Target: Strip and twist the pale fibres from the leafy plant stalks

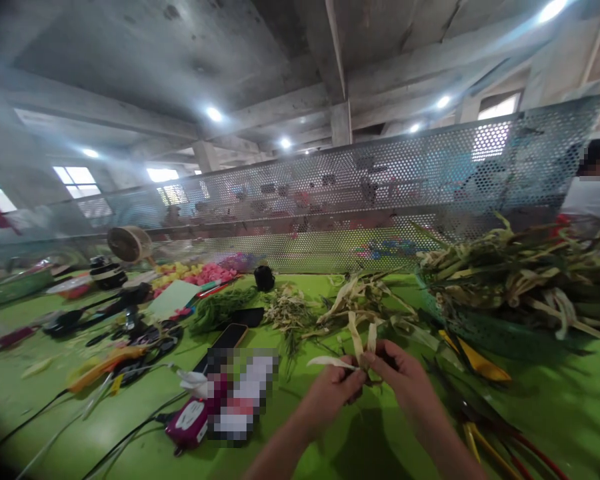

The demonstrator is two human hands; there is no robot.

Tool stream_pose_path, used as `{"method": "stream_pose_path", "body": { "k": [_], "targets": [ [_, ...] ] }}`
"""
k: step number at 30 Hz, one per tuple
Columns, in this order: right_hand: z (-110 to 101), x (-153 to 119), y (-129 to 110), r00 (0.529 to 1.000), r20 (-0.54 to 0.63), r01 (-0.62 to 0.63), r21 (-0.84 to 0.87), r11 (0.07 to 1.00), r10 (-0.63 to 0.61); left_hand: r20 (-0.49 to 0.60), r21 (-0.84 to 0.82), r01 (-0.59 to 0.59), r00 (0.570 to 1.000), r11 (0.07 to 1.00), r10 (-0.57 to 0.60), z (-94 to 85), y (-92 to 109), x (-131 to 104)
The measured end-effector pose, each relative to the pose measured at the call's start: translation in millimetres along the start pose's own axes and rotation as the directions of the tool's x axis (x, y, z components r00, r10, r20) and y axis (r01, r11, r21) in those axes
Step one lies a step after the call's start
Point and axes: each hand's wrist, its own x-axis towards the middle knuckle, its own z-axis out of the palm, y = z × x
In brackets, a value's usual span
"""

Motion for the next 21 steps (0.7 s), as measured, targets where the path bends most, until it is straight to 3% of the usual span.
{"method": "stream_pose_path", "body": {
  "k": [2, 4, 12, 17, 21],
  "targets": [
    [-3, 3, 5, 0.996, 0.093, 0.000, 0.079, 0.997, -0.008, 0.038, 0.140, -0.013, 0.999, 0.990, 0.008, -2.6, 1, 2],
    [-4, 5, 10, 0.993, 0.120, -0.017, 0.094, 0.995, 0.005, 0.043, 0.163, -0.007, 0.999, 0.987, 0.000, -2.8, 1, 3],
    [-3, 2, 21, 0.999, 0.040, 0.000, -0.062, 0.998, 0.003, 0.039, 0.235, 0.052, 0.997, 0.971, -0.063, 2.9, -6, 1],
    [-1, 2, 23, 0.994, -0.022, 0.097, -0.225, 0.970, -0.105, 0.037, 0.243, 0.052, 0.997, 0.969, -0.063, 5.6, -8, -2],
    [1, 2, 21, 0.996, -0.024, 0.077, -0.205, 0.976, -0.084, 0.021, 0.215, 0.032, 0.999, 0.976, -0.037, 8.1, -6, -2]
  ]
}}
